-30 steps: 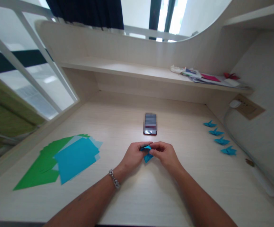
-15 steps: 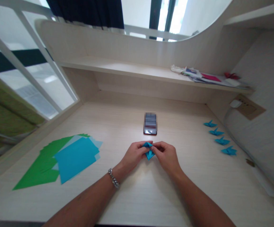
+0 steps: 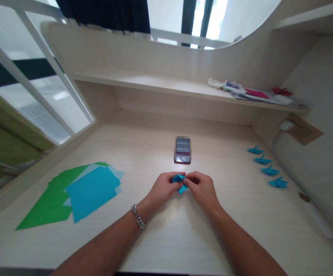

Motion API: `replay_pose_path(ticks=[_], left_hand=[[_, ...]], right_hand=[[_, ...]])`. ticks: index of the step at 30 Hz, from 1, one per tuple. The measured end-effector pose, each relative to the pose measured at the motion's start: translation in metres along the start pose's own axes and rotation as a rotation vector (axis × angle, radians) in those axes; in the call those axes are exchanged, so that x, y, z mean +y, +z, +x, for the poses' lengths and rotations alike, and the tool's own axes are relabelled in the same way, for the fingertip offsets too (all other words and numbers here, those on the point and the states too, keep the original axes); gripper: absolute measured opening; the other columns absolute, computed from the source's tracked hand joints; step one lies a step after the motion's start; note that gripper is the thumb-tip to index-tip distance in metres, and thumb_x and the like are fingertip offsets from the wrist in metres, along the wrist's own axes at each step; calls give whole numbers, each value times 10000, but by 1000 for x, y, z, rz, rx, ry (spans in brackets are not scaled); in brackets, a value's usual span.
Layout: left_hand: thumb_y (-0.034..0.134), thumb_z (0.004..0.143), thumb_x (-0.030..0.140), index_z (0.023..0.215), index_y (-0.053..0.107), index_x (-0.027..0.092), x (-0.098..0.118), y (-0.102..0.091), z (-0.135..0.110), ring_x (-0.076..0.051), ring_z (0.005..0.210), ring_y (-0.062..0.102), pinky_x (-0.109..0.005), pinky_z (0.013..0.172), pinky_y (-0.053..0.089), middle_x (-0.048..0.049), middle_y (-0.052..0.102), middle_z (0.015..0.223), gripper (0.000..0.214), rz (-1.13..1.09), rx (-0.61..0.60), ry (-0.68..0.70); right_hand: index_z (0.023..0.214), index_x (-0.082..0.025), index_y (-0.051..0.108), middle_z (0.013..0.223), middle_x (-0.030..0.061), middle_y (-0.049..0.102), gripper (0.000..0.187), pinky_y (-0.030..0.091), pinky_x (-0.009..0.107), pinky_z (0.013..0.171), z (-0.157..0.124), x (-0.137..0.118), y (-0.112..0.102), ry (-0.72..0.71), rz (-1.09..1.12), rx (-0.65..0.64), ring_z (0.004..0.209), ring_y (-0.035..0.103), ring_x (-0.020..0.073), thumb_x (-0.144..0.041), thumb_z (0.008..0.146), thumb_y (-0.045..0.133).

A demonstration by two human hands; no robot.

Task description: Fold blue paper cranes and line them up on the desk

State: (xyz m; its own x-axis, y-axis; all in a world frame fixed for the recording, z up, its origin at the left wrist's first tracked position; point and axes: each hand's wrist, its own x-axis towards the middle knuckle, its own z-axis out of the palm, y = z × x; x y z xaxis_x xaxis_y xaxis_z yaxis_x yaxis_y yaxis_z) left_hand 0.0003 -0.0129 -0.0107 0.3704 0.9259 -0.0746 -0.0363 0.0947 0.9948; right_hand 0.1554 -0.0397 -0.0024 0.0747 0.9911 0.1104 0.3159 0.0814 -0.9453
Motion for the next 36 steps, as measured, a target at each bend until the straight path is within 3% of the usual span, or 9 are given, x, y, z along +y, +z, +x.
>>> replay_pose_path(ticks=[7, 14, 22, 30, 36], left_hand=[[632, 739, 155, 942, 747, 113, -3, -5, 0, -191, 747, 609, -309, 694, 479, -105, 721, 860, 237, 112, -93, 16], [619, 781, 220, 973, 741, 113, 5, 0, -3, -185, 743, 603, -304, 698, 466, -107, 721, 871, 251, 81, -101, 34], [676, 695, 207, 713, 731, 107, 11, 1, -4, -158, 635, 570, -269, 617, 440, -66, 693, 707, 115, 124, -111, -56], [655, 728, 227, 811, 753, 105, 8, 4, -4, -159, 625, 571, -274, 612, 431, -77, 702, 715, 178, 100, -119, -89], [604, 750, 198, 751, 736, 115, 7, 3, -6, -150, 615, 574, -263, 605, 428, -72, 698, 703, 156, 105, -146, -94]], right_hand=[[957, -256, 758, 866, 56, 715, 198, 495, 310, 692, 1, 4, -4, -96, -112, -48, 763, 636, 195, -260, 776, 678], [859, -219, 763, 818, 57, 719, 133, 514, 317, 676, 2, 10, -1, -61, -61, -13, 735, 650, 201, -270, 759, 692], [846, -214, 758, 833, 53, 723, 134, 516, 314, 665, 3, 6, -2, -36, -48, -61, 733, 651, 200, -268, 733, 711], [780, -210, 758, 767, 46, 725, 86, 516, 316, 660, 3, 4, -2, 1, -30, -28, 715, 661, 209, -255, 726, 708], [807, -220, 761, 796, 45, 721, 100, 502, 305, 669, 2, 1, -1, -53, -33, -16, 733, 651, 198, -259, 746, 692]])
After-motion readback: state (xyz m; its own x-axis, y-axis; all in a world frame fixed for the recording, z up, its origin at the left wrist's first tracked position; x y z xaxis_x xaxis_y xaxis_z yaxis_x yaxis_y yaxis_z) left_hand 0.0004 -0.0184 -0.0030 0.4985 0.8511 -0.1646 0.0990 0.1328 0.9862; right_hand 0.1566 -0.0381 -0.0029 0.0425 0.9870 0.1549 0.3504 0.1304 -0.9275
